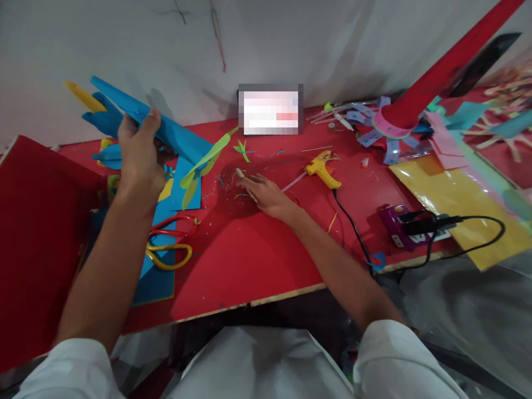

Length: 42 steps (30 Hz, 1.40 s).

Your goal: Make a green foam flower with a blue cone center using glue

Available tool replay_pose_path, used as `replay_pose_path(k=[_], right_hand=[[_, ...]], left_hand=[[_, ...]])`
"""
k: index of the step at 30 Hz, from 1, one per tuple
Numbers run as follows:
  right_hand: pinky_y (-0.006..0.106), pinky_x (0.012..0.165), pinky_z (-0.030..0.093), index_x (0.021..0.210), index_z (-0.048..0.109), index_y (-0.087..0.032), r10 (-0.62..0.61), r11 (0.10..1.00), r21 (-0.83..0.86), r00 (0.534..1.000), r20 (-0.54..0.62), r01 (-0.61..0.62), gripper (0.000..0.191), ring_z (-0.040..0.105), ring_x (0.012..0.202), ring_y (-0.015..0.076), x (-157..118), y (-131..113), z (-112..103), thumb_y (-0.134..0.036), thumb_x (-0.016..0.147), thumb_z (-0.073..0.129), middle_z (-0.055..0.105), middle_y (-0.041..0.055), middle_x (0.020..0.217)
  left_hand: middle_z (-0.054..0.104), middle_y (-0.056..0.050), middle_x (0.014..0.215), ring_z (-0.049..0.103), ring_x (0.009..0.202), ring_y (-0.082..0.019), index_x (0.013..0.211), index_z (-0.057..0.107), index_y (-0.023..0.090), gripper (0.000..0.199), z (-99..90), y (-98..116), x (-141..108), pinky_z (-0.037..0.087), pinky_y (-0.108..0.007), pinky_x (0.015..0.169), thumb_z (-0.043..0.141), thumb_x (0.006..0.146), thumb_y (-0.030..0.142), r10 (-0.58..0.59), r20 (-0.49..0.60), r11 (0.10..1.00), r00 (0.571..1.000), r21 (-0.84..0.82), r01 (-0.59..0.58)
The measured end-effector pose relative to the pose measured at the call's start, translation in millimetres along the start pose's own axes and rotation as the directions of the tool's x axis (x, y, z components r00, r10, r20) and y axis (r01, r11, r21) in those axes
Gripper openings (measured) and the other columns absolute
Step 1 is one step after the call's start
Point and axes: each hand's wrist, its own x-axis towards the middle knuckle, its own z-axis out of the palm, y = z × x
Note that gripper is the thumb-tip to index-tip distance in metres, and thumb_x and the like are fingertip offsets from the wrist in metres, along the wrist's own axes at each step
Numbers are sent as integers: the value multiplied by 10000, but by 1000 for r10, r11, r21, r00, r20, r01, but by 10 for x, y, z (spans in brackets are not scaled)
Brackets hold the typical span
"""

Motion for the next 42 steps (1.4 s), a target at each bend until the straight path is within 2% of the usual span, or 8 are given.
replay_pose_path(k=[3,9,17,23,28,33,39,42], right_hand=[[378,893,495,1283,619,-186,-20,1000,0,1000,8,20,317,627,982,267,2,-27,0,-142,1055,402,727,154,1187],[388,936,491,1289,619,-187,-36,999,-37,999,9,37,330,637,1011,267,40,-14,48,-143,1066,379,726,153,1208],[384,937,506,1288,636,-200,-21,999,-48,1000,-11,21,319,658,964,250,91,19,107,-214,1101,377,741,148,1119],[372,877,520,1262,641,-188,31,1000,0,997,-70,-31,299,648,982,262,60,39,133,-178,1069,413,739,160,1132],[345,866,512,1243,648,-192,41,999,-5,997,-66,-42,281,648,955,244,94,51,154,-150,1046,451,742,145,1129],[369,877,511,1240,659,-197,75,997,-11,995,-65,-76,298,654,957,258,116,48,175,-133,1041,446,744,153,1146],[402,964,518,1332,623,-205,26,999,-40,998,-61,-28,368,665,981,251,123,49,191,-116,1046,409,743,143,1180],[449,990,521,1441,553,-175,14,999,-45,999,-34,-16,446,656,994,271,128,36,182,-98,1041,370,738,162,1168]], left_hand=[[429,58,663,406,481,-91,862,510,259,282,-4,5,3,290,-256,431,750,905,401,21,-11,1000,1000,-9,-21],[441,58,676,425,473,-90,854,507,263,226,3,17,-8,316,-248,430,716,918,321,1,-1,1000,1000,-3,-1],[382,67,676,380,464,-97,891,500,237,207,27,34,-8,311,-227,368,684,937,321,4,-21,999,1000,-46,-4],[387,68,673,392,476,-83,878,479,230,205,20,8,12,293,-190,373,655,955,302,-11,-37,1000,999,-27,10],[421,70,692,401,488,-76,875,484,228,246,26,-18,21,299,-187,393,704,939,318,-14,-28,999,1000,-41,13],[388,72,680,381,474,-78,847,462,229,296,44,3,3,297,-187,405,729,935,322,-31,-50,999,998,-38,29],[421,56,699,409,487,-89,902,500,233,203,22,-8,6,302,-196,389,681,958,308,-29,-25,999,999,-20,28],[415,64,678,410,482,-78,890,497,233,267,16,-17,8,299,-179,375,734,924,351,-20,-21,999,1000,-26,19]])
